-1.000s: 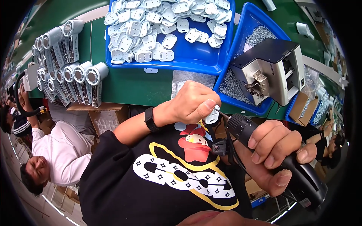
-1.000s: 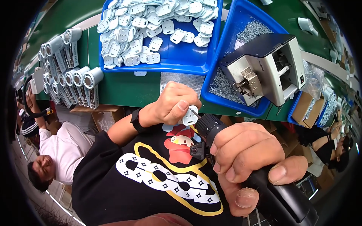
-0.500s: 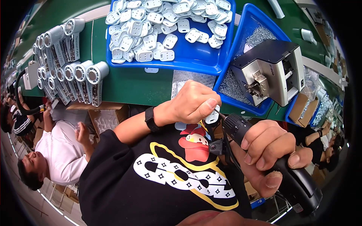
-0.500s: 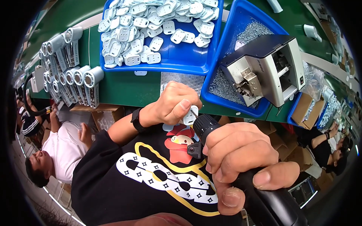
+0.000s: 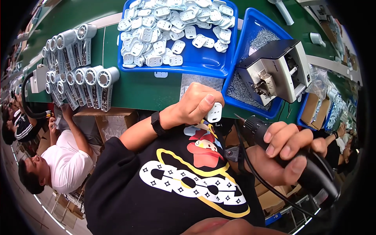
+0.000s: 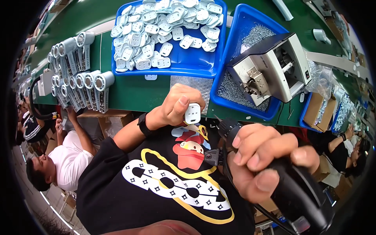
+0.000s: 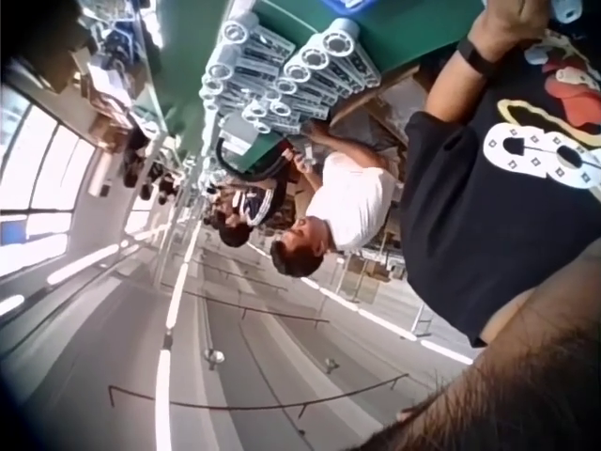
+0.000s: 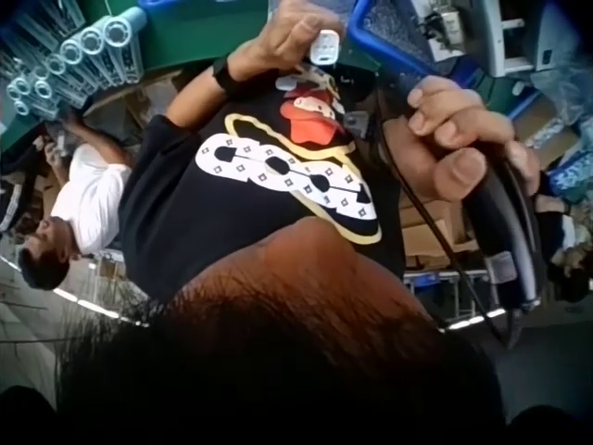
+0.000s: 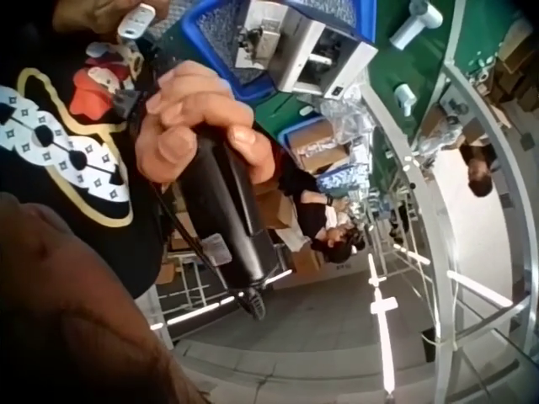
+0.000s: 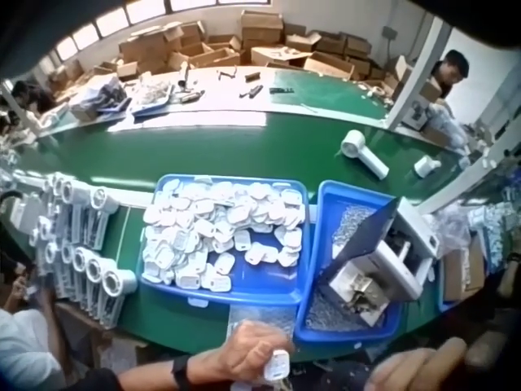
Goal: Assembling small plastic housings using an electric screwdriver at a factory workbench.
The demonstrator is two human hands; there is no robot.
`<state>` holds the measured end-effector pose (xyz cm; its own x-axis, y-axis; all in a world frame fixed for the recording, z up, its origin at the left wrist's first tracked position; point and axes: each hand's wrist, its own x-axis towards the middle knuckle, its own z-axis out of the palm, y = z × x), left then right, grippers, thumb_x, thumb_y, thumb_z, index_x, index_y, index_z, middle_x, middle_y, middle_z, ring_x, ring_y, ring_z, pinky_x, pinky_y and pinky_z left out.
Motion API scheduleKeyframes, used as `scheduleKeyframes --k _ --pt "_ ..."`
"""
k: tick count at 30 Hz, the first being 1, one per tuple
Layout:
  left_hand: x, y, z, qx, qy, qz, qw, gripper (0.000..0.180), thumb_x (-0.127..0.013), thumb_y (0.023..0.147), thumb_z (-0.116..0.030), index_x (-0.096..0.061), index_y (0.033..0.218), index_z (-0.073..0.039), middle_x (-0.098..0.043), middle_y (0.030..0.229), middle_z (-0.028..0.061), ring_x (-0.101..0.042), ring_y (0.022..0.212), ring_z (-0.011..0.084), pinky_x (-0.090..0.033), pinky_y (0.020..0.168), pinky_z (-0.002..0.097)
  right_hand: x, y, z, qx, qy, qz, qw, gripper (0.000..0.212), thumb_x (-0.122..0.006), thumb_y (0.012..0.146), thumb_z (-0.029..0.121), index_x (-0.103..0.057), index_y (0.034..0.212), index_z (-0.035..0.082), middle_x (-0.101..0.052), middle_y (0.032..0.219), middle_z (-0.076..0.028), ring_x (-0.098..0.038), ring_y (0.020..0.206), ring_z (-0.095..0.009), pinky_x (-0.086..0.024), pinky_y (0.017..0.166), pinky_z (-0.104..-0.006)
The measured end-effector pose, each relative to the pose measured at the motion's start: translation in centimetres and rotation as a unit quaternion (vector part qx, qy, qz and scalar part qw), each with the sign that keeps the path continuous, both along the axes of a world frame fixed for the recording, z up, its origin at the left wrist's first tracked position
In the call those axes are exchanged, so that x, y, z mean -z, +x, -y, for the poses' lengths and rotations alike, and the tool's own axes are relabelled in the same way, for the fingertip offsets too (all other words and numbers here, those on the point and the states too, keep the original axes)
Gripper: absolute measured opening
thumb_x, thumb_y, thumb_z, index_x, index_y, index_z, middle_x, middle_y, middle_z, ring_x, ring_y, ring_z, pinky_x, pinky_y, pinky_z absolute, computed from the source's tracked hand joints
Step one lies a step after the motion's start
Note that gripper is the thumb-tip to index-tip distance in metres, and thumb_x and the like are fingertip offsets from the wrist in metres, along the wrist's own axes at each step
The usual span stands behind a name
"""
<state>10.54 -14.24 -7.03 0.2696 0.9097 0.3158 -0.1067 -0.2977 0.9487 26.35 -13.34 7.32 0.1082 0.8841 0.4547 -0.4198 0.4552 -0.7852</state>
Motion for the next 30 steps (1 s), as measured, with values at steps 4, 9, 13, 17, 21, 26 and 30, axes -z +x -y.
scheduleKeyframes --k 4,9,13,17,21,26,30 --pt "-2.2 0.1 0.7 0.016 0.001 0.012 1.0 0.065 -0.023 0.106 -0.04 -0.061 0.074 0.001 -0.058 0.063 0.0148 -0.059 0.054 0.0334 -0.046 0.052 0.0391 1.1 1.1 0.7 -0.068 -0.245 0.254 0.933 0.046 -0.072 0.082 -0.003 -0.047 0.12 0.001 -0.054 0.089 -0.006 -0.056 0.072 -0.011 -0.05 0.068 -0.0256" --pt "-3.7 -0.3 0.4 0.057 0.008 0.025 0.998 0.06 -0.029 0.107 -0.041 -0.06 0.073 -0.002 -0.054 0.059 0.0139 -0.057 0.053 0.0362 -0.044 0.049 0.0412 3.6 0.8 1.5 -0.156 -0.285 0.19 0.926 0.052 -0.082 0.076 -0.004 -0.052 0.118 0.001 -0.055 0.094 -0.007 -0.055 0.081 -0.01 -0.047 0.07 -0.0219" --pt "-4.5 -0.6 0.1 0.05 -0.004 0.028 0.998 0.062 -0.029 0.107 -0.044 -0.057 0.071 -0.002 -0.053 0.059 0.0141 -0.055 0.051 0.0375 -0.043 0.048 0.0425 4.4 0.4 1.7 -0.131 -0.237 0.218 0.938 0.051 -0.08 0.078 -0.004 -0.051 0.119 0.0 -0.056 0.094 -0.006 -0.056 0.078 -0.01 -0.047 0.067 -0.0214" --pt "-5.8 -0.9 -0.6 0.001 0.054 0.014 0.998 0.062 -0.028 0.107 -0.046 -0.057 0.072 -0.004 -0.052 0.061 0.0123 -0.054 0.051 0.0347 -0.041 0.046 0.0419 3.6 -1.8 1.2 -0.007 -0.218 0.245 0.945 0.047 -0.079 0.081 -0.001 -0.05 0.119 -0.001 -0.056 0.087 -0.005 -0.056 0.07 -0.009 -0.047 0.063 -0.0224" --pt "-10.3 -2.2 0.3 0.088 0.138 0.056 0.985 0.057 -0.031 0.106 -0.046 -0.061 0.078 -0.006 -0.05 0.064 0.0073 -0.052 0.053 0.0287 -0.038 0.045 0.0388 2.2 -1.8 -1.0 0.048 -0.247 0.207 0.945 0.041 -0.074 0.086 0.0 -0.05 0.12 -0.002 -0.057 0.08 -0.005 -0.054 0.062 -0.009 -0.048 0.058 -0.0236" --pt "-11.1 -7.9 -6.0 -0.047 0.192 -0.1 0.975 0.052 -0.039 0.104 -0.046 -0.06 0.077 -0.006 -0.051 0.061 0.0095 -0.053 0.05 0.0305 -0.039 0.045 0.0394 2.6 -2.7 -4.1 0.046 -0.3 0.22 0.927 0.039 -0.072 0.089 0.004 -0.05 0.121 -0.001 -0.059 0.077 -0.004 -0.055 0.06 -0.009 -0.047 0.056 -0.0239" --pt "-10.2 -14.7 -20.8 -0.195 -0.018 -0.465 0.863 0.051 -0.052 0.098 -0.051 -0.073 0.091 -0.005 -0.072 0.083 0.0159 -0.071 0.081 0.0375 -0.055 0.076 0.0485 6.8 -5.7 -7.3 -0.06 -0.238 0.484 0.84 0.045 -0.081 0.081 0.011 -0.055 0.116 0.003 -0.067 0.078 -0.007 -0.064 0.06 -0.018 -0.051 0.058 -0.0296"
